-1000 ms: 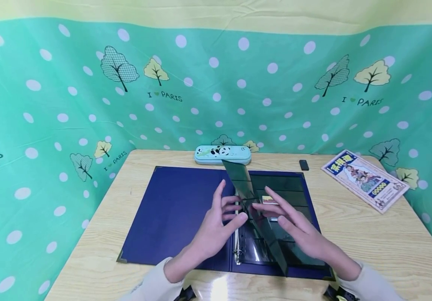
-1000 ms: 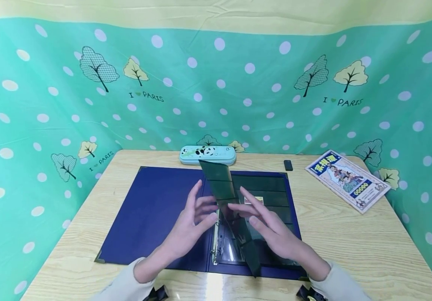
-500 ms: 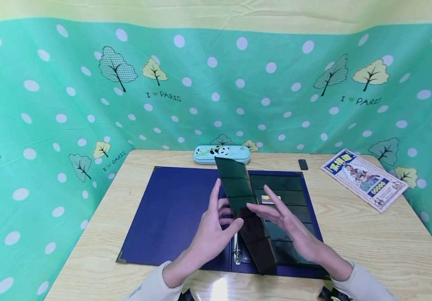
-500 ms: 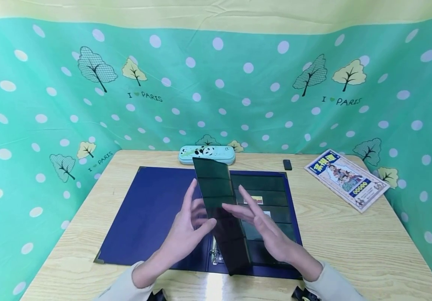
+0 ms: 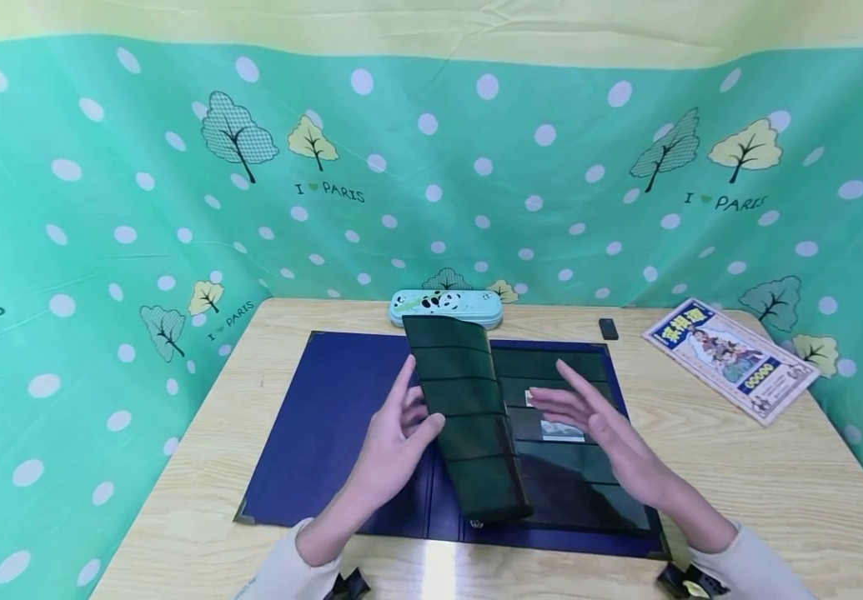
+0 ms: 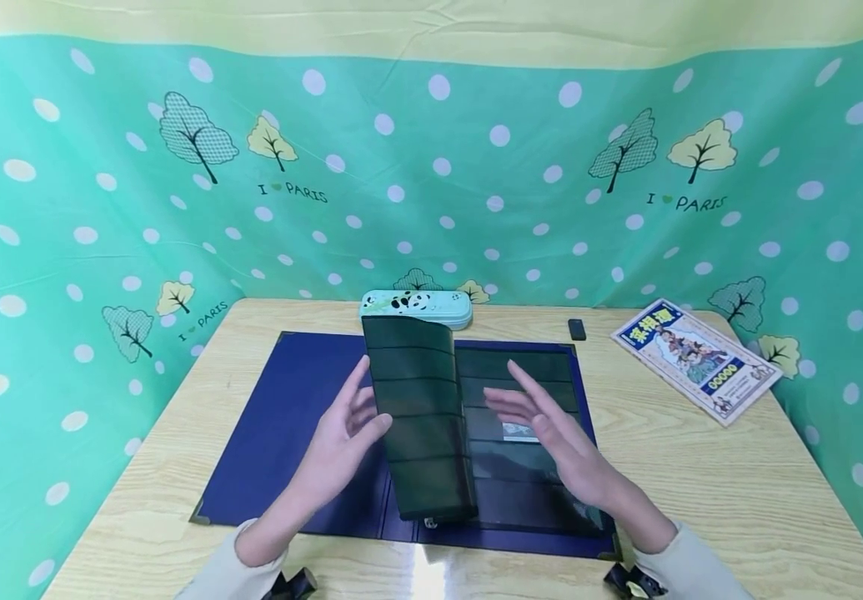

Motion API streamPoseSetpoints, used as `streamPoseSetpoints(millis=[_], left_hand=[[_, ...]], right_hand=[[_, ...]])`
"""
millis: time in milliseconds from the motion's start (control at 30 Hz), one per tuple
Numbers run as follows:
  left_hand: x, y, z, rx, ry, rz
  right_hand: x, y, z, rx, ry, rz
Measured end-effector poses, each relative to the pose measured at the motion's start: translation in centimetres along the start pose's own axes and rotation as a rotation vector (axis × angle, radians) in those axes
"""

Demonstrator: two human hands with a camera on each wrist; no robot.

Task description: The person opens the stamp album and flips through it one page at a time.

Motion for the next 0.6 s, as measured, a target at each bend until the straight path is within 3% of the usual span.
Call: streamPoseSetpoints(millis=[367, 600], left_hand=[[1.2, 2.2, 0.6, -0.025, 0.136, -0.203], [2.6, 3.6, 0.9, -0.014, 0.242, -0.357]], right_hand=[[-1.4, 3.1, -0.5, -0.097, -0.075, -0.098], [-2.8, 5.0, -0.8, -0.148, -0.176, -0.237]])
Point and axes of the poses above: each hand's wrist, its own z-axis towards the middle knuckle, its own y-axis out of the back of the hand, x = y × z, the point moved 10 cm from there along z, towards the middle knuckle, and after that the axes turned 11 degrees about -y, right-handed, at the moved point
